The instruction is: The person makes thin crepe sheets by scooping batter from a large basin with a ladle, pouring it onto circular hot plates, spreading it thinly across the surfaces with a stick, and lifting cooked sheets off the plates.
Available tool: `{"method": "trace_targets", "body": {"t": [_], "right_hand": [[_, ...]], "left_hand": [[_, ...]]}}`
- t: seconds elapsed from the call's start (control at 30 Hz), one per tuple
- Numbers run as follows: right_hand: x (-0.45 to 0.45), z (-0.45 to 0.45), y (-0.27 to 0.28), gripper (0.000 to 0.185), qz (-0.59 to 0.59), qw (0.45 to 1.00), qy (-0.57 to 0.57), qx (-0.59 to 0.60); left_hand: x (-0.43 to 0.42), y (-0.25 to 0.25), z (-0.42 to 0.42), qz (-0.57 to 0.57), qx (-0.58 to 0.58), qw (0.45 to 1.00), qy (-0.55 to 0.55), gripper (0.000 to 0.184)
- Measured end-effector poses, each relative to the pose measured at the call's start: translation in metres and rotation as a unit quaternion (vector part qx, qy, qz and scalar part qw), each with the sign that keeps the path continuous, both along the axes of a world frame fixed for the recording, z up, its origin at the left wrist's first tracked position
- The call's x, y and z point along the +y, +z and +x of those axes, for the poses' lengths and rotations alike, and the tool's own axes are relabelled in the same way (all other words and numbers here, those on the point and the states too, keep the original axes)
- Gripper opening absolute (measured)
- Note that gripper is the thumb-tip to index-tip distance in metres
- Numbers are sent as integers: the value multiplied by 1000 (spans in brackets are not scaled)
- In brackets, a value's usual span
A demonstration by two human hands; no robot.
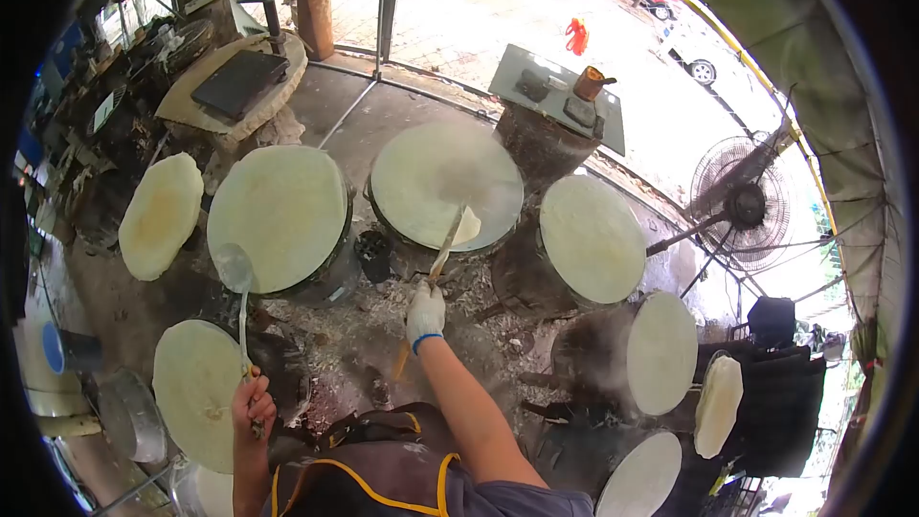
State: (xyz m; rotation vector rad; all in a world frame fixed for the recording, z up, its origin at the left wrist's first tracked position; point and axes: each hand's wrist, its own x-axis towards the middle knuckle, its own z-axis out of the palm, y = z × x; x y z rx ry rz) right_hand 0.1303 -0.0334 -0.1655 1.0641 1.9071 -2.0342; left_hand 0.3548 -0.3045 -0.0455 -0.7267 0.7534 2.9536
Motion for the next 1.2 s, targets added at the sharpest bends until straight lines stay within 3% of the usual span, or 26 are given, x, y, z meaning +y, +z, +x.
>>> {"method": "trace_targets", "body": {"t": [0.03,0.13,0.27,0.37,0.43,0.5,0.53,0.67,0.83,0.97,1.07,1.13,1.2], "right_hand": [[0,2,0,34,-22,1000,-14,2],[36,18,-27,31,139,970,199,3],[87,1,8,31,27,996,86,14],[115,2,20,34,111,958,260,48],[149,8,-62,36,124,927,343,87],[183,16,-13,35,92,944,317,-9],[206,4,-23,33,66,959,274,39],[265,-76,-34,37,173,915,343,121],[304,-61,-11,38,233,842,456,169],[302,-144,-1,40,317,852,405,95],[305,-146,1,40,220,831,467,207],[317,-110,-19,40,250,767,556,202],[330,-65,0,39,166,809,545,143]], "left_hand": [[5,0,-3,3,1,1000,-5,16],[23,2,-11,1,-8,1000,-16,14],[55,8,-26,-43,-3,998,-44,15],[85,8,-38,-38,22,997,-63,16],[111,11,-47,-16,31,998,-59,16],[140,15,-59,2,28,998,-49,17],[154,16,-65,4,30,998,-52,17],[207,20,-90,1,16,999,-50,17],[256,27,-109,2,13,999,-42,18],[285,28,-115,16,3,999,-39,19],[293,31,-121,30,-16,999,-27,20],[295,33,-127,24,-30,999,-16,21],[292,35,-133,2,-41,999,-7,23]]}}
